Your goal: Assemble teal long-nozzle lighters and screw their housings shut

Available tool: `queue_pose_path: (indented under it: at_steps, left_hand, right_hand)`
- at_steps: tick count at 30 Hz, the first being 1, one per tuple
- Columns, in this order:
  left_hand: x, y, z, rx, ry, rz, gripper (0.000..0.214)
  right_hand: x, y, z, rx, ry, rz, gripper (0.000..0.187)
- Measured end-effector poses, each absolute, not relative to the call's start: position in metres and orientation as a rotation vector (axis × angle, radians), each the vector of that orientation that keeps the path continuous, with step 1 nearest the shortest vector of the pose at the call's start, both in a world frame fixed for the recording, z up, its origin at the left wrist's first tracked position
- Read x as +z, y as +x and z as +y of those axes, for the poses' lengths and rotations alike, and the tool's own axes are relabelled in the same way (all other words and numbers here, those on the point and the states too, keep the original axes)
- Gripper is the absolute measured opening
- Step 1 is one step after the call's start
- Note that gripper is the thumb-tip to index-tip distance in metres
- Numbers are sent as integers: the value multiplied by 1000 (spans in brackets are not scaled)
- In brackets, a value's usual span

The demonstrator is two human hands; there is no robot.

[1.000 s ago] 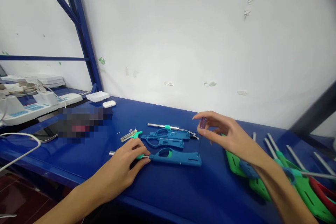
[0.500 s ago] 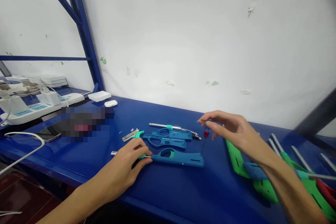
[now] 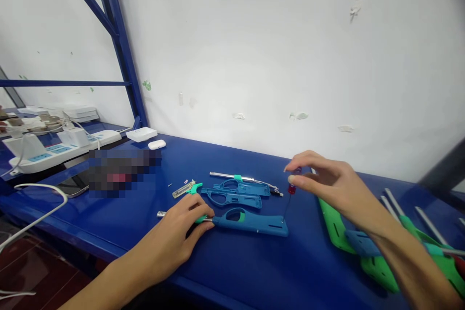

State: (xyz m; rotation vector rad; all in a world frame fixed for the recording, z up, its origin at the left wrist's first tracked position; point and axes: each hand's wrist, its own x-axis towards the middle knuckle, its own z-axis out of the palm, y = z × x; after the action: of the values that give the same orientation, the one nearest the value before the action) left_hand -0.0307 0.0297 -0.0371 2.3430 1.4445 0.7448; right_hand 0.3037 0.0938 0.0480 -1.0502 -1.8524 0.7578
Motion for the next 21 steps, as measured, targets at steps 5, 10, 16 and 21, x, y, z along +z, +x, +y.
queue_pose_path:
  at_steps: [5, 10, 16, 21]
  left_hand:
    - [-37, -32, 29, 741, 2383, 1408, 23]
    - [-36, -31, 28, 711, 2440, 1335, 22]
    - [-36, -32, 28, 690, 2483, 1305, 26]
    - [-35, -31, 27, 665, 2502, 1307, 27]
  right_hand:
    - [50, 305, 94, 765, -1055, -1863, 24]
    - [49, 306, 92, 809, -1053, -1884, 24]
    - [46, 303, 94, 839, -1002, -1869, 22]
    - [51, 304, 89, 901, -1043, -1901, 31]
